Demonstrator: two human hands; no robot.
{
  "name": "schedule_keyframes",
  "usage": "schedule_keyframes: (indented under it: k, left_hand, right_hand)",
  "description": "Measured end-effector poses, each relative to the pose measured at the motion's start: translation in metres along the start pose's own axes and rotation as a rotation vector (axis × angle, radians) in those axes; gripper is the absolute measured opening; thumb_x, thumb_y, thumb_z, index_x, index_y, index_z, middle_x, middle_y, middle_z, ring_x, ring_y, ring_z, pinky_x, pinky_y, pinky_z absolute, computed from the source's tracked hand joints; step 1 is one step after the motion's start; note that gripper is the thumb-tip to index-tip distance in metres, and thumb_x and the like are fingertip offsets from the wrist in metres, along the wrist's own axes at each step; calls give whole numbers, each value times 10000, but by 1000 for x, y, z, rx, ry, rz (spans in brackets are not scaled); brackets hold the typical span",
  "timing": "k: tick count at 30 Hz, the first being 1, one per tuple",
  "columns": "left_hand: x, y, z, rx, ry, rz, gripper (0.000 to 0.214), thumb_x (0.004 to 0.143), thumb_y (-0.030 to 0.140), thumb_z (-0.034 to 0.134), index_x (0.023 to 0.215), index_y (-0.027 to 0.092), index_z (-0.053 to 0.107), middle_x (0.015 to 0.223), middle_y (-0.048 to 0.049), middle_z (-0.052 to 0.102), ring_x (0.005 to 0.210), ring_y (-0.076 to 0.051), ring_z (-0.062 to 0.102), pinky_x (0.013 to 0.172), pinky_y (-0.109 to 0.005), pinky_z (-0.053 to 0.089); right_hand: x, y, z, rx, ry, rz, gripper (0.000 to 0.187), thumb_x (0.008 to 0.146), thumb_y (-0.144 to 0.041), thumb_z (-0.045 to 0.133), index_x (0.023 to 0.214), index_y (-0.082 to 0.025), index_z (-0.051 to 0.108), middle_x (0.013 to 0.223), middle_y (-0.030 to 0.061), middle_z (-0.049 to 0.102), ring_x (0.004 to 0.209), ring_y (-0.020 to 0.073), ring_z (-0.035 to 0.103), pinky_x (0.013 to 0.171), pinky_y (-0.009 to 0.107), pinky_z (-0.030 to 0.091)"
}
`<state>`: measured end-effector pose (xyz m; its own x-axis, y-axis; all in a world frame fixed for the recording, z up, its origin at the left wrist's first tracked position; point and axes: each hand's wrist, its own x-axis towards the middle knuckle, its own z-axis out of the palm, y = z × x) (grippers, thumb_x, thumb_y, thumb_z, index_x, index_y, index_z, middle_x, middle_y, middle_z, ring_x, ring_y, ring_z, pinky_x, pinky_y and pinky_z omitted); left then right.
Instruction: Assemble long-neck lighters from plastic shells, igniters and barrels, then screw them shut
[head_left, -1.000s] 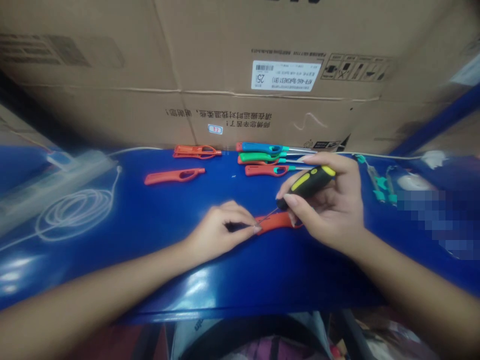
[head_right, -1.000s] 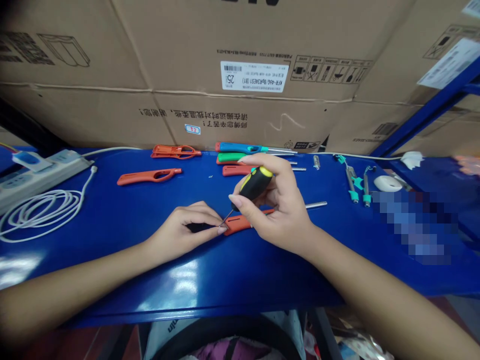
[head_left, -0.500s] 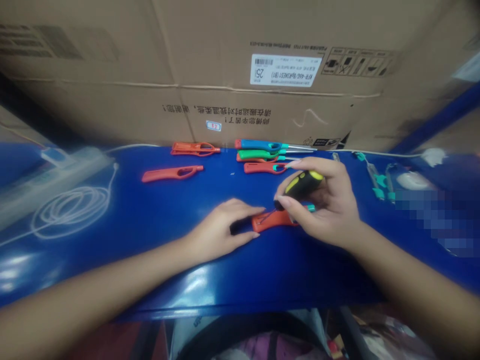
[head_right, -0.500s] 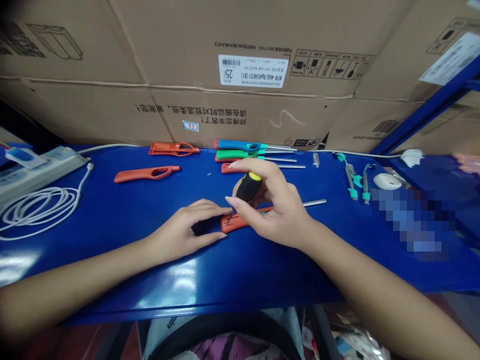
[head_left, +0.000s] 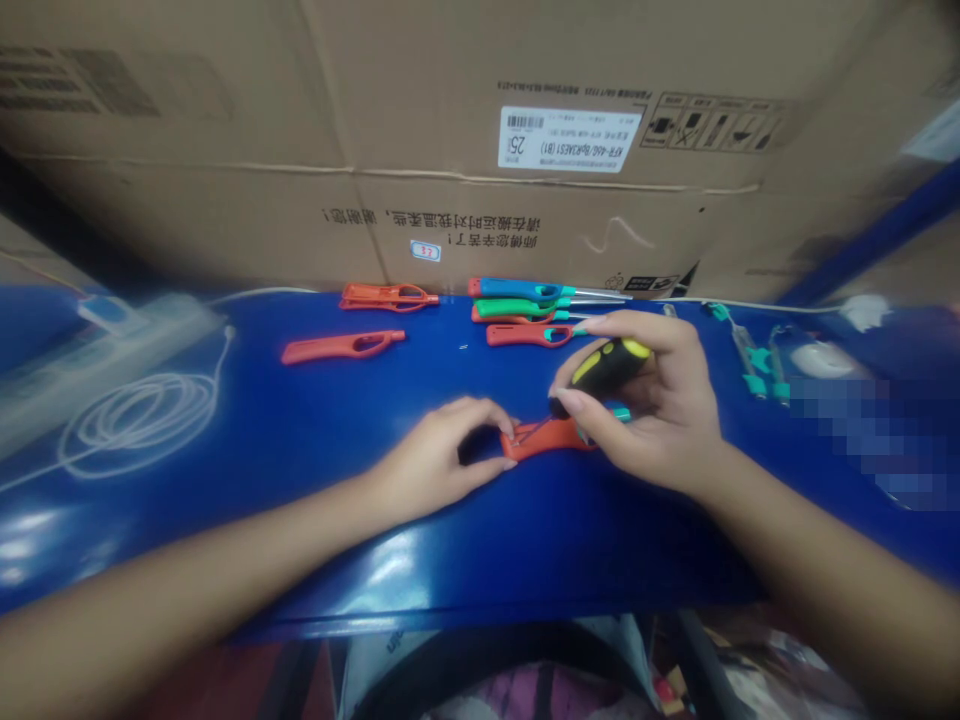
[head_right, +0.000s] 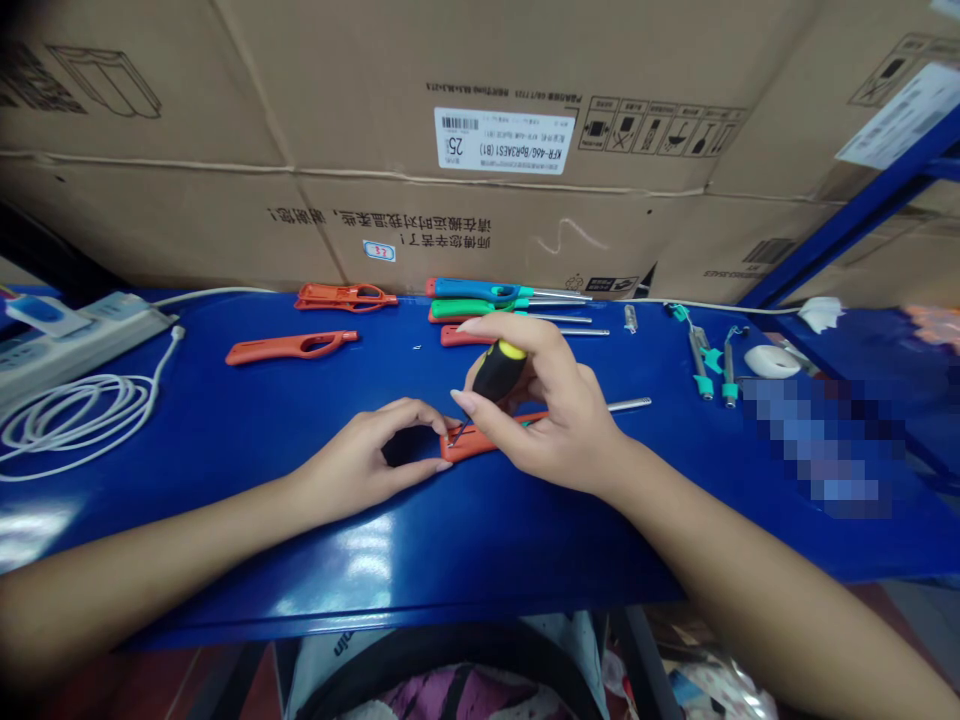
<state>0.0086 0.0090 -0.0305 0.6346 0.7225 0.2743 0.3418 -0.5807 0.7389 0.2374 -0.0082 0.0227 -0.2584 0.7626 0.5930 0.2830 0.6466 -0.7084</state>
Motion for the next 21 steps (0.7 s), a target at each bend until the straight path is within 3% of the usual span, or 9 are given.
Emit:
schedule_keyframes:
  k: [8,15,21]
  left_hand:
    - [0,-1,1,-26,-17,14,90,895,227,712,969,202,667,1100,-37,733,1112,-195,670,995,-337,493]
    - [1,0,-1,23,-11,18,102,899,233,711,983,219,655,1093,1,728,1064,-168,669,959,-304,479]
    - [1,1,-1,45,-3,29,109,901,229,710,995,226,655,1085,13,725,1054,-160,659,948,-289,466]
  right_hand:
    - [-2,0,0,-7,71,37,488,845,-249,760,1260,-383,541,1206,47,653,856,229,710,644,351,618]
    - [1,10,0,-21,1,-168,562,835,-138,736,1319,-318,513,1253,59,654,855,182,715,621,288,632]
    - [1,11,1,-56,-11,-184,591,813,-96,739,1322,-274,499,1252,74,645,866,168,709,636,278,632]
